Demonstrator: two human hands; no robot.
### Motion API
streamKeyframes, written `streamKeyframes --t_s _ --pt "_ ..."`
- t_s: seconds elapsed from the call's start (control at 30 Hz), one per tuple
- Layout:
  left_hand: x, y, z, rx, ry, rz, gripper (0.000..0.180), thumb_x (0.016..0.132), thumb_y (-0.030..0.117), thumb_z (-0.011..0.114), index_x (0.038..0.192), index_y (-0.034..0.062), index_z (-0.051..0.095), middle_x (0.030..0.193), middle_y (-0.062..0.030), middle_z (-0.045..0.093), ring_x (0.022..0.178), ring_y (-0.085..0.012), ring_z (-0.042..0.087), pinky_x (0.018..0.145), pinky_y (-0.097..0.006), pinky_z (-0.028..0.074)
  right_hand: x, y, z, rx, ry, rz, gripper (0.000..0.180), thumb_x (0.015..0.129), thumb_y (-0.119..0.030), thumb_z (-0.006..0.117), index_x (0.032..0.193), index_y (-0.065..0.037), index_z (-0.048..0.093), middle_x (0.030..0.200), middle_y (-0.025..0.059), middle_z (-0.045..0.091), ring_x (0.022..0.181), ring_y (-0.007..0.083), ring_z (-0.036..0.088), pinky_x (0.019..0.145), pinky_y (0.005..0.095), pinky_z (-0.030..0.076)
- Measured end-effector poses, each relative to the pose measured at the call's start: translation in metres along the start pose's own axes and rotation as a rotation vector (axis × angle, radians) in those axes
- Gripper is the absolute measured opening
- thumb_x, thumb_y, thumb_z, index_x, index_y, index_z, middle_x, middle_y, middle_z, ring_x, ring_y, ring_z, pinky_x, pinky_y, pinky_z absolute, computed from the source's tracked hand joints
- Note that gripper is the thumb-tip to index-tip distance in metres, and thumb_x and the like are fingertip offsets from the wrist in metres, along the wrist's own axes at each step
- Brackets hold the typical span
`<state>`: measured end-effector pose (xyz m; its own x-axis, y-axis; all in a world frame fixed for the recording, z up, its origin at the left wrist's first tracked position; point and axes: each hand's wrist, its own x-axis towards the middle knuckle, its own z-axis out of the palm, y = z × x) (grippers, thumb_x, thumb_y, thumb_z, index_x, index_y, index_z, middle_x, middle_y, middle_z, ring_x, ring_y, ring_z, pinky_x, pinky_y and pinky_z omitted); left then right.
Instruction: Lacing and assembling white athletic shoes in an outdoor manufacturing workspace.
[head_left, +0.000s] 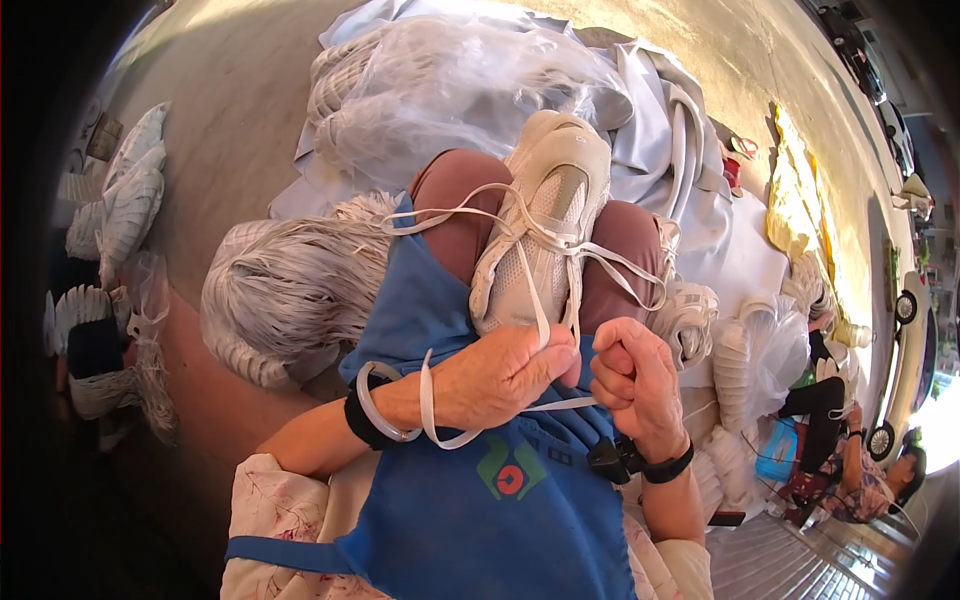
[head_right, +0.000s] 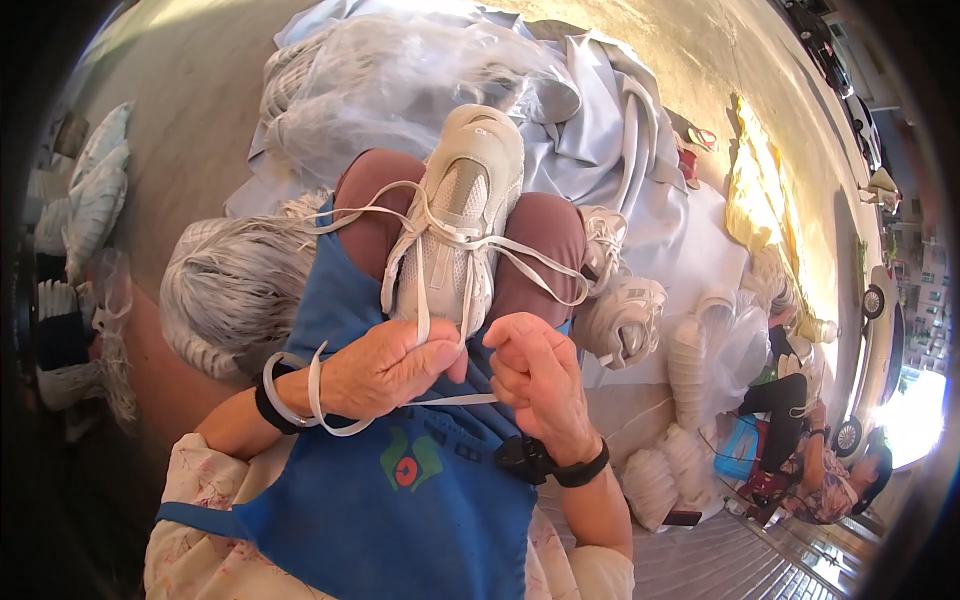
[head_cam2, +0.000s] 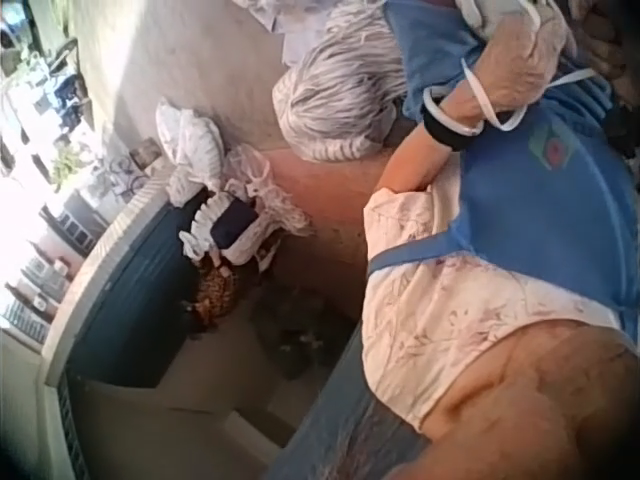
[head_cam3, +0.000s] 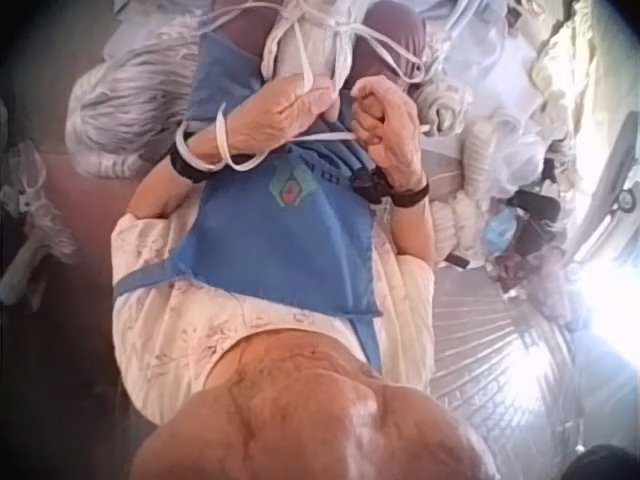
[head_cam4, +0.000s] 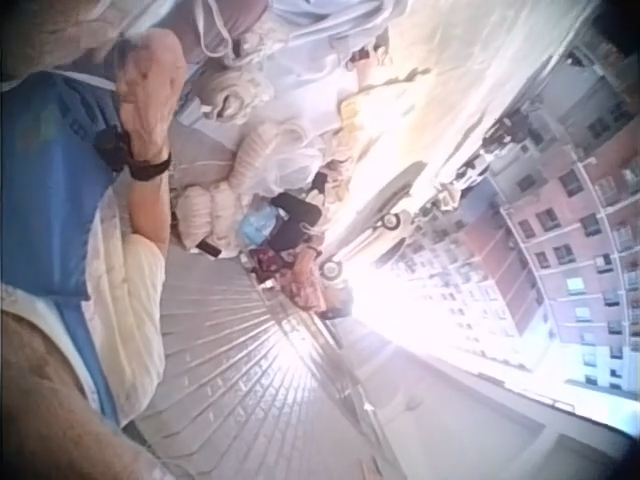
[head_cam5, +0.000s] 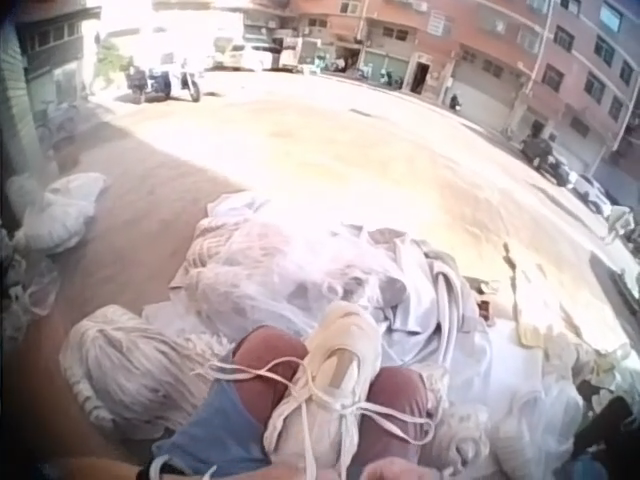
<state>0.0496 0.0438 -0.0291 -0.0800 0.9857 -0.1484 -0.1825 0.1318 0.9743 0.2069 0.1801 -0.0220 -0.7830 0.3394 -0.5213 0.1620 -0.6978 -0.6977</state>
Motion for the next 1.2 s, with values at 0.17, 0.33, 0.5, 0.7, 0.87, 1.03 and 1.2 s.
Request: streamKeyframes --t_s 0.17,0.33,0.5,0.7,0.87,1.03,1.2 --pt "-0.016 0.018 0.054 0.38 -0.434 0.414 0.015 0.096 0.015 0.052 0.09 0.0012 0.051 0.062 -0.0136 0.052 0.053 -0.0314 0.055 0.047 -0.039 0.041 0.021 0.006 0.024 0.217 -0.22 0.274 0.041 0.105 -0.038 0.035 0.12 -0.003 0.051 0.075 -0.0025 0.052 0.045 0.001 0.027 0.038 0.0174 0.023" --pt "-0.007 0.007 0.081 0.405 -0.529 0.415 0.019 0.093 0.015 0.053 0.084 -0.0004 0.047 0.059 -0.0146 0.05 0.051 -0.0327 0.054 0.045 -0.04 0.04 0.029 0.003 0.03 0.319 -0.195 0.2 0.03 0.104 -0.026 0.041 0.118 -0.002 0.052 0.068 -0.0054 0.045 0.046 0.0007 0.028 0.039 0.0177 0.023" --pt "-0.017 0.003 0.018 -0.015 -0.619 -0.019 0.036 0.098 0.028 0.052 0.117 -0.002 0.057 0.096 -0.0136 0.064 0.088 -0.0248 0.063 0.081 -0.036 0.048 -0.038 -0.04 -0.017 -0.412 -0.522 -0.028 0.024 0.098 -0.016 0.052 0.101 0.002 0.068 0.068 -0.0002 0.059 0.053 0.0075 0.047 0.048 0.0241 0.037" --pt "0.017 -0.014 -0.012 -0.843 -0.083 -0.266 0.049 0.104 0.04 0.037 0.123 -0.0011 0.055 0.11 -0.0137 0.067 0.097 -0.0235 0.065 0.09 -0.037 0.05 -0.055 -0.031 0.009 -0.627 -1.048 -0.116 0.022 0.093 -0.009 0.057 0.112 -0.002 0.062 0.077 0.0147 0.065 0.067 0.0343 0.064 0.058 0.0384 0.05" --pt "0.03 -0.025 0.004 -0.974 0.048 -0.279 0.04 0.105 0.035 0.038 0.11 0.0017 0.059 0.062 0.0016 0.054 0.056 -0.0104 0.053 0.06 -0.028 0.049 -0.023 -0.01 0.037 -0.987 -1.157 -0.033 0.018 0.094 -0.014 0.058 0.109 -0.004 0.062 0.091 0.0134 0.067 0.073 0.0351 0.064 0.062 0.0374 0.052" --pt "-0.01 0.0 -0.007 -0.442 -0.034 -0.331 0.04 0.106 0.036 0.038 0.095 0.0045 0.06 0.049 0.0046 0.043 0.041 -0.0049 0.035 0.043 -0.021 0.032 -0.031 -0.024 0.001 -1.075 -0.438 -0.224 0.023 0.087 -0.01 0.064 0.108 -0.001 0.062 0.088 0.0112 0.063 0.062 0.0227 0.06 0.058 0.0335 0.047" --pt "-0.011 -0.002 0.01 -0.165 -0.14 -0.28 0.041 0.105 0.033 0.037 0.087 0.0025 0.057 0.052 -0.0003 0.047 0.045 -0.0077 0.04 0.046 -0.024 0.034 0.01 -0.001 0.002 -0.988 0.283 -0.491 0.016 0.085 -0.003 0.066 0.101 0.0 0.066 0.084 0.008 0.061 0.059 0.0134 0.053 0.056 0.0271 0.043"
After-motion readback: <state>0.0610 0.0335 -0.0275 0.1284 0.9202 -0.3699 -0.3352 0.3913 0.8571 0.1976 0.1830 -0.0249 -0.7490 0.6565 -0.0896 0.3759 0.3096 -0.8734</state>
